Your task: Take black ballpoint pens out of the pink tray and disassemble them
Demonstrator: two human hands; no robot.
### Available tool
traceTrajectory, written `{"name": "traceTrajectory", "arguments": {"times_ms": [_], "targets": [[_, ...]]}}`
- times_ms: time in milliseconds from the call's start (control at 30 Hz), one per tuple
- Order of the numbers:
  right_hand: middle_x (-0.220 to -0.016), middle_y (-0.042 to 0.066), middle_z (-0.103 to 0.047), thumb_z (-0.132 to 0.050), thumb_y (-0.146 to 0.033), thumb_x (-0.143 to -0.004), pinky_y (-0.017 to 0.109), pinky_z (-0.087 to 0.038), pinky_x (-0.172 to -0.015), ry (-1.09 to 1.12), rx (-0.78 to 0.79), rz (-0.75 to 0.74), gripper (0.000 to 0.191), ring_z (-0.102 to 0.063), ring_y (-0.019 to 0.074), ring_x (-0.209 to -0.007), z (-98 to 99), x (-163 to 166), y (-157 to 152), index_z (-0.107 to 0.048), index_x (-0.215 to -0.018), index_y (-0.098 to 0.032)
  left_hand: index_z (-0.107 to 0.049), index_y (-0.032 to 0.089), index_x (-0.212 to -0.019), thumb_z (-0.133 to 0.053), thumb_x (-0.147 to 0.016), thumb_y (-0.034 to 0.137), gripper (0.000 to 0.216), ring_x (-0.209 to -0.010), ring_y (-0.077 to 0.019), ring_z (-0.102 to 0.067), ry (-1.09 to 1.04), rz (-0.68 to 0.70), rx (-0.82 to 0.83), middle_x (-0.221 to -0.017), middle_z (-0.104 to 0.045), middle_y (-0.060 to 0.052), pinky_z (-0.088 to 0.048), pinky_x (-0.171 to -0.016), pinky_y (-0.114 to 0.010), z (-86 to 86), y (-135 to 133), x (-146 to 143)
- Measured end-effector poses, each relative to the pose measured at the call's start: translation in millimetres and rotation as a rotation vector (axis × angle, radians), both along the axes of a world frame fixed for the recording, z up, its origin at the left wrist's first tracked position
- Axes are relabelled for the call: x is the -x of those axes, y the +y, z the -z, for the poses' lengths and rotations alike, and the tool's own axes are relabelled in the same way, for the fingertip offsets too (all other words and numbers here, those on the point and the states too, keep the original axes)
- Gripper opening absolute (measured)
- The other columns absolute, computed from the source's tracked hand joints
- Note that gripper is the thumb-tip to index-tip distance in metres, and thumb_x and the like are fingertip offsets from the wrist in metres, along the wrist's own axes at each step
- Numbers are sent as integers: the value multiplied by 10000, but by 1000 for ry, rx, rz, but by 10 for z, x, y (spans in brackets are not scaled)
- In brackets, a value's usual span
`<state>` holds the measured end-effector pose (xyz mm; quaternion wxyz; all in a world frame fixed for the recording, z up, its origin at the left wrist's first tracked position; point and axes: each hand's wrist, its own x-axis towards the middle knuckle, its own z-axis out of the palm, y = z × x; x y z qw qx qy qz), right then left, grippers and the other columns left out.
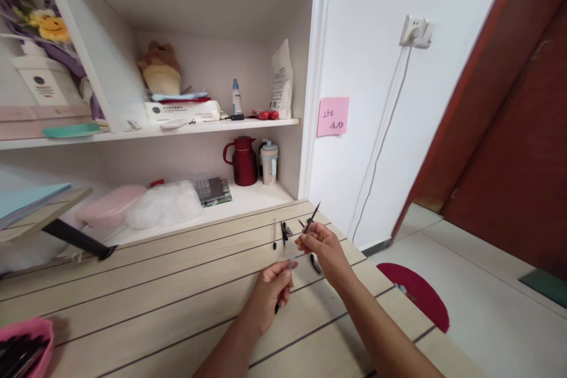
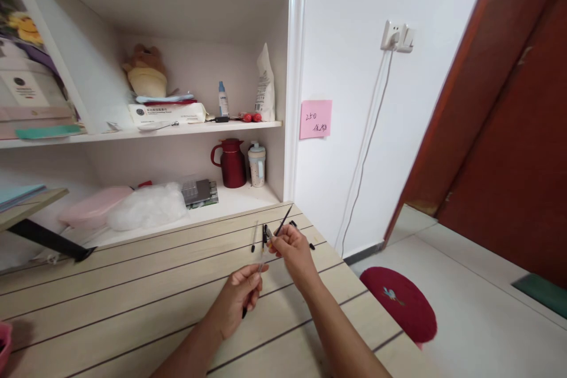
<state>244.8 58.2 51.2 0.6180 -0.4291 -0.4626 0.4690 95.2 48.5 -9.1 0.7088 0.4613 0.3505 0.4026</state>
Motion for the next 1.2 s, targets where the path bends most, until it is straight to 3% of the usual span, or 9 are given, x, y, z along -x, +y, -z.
{"name": "traceTrajectory", "arguments": {"times_ms": [700,1000,1200], "targets": [[-615,14,-610,-644,-407,-644,253,-407,-530,-48,-45,-15,279,-517,122,-524,4,-29,-22,-474,-707,-194,-631,134,-949,-700,-586,317,412,-415,-38,-363,10,-51,1,-520,-460,55,-217,-417,-189,-34,-24,-27],[-654,13,-602,-626,-387,-671,274,-436,-584,-87,-139,-102,253,-545,140,-595,50,-14,-24,-466,-737,-203,-631,136,-948,-701,-586,299,403,-400,-33,-357,29,-45,-30,-537,-489,47,-216,-415,-191,32,8,-29],[-689,25,-606,-598,-397,-699,260,-430,-566,-35,-167,19,241,-537,127,-582,72,0,-24,-485,-773,-197,-646,131,-884,-715,-560,291,367,-426,-52,-408,3,-108,-58,-507,-494,41,-269,-441,-192,2,-3,-32]]}}
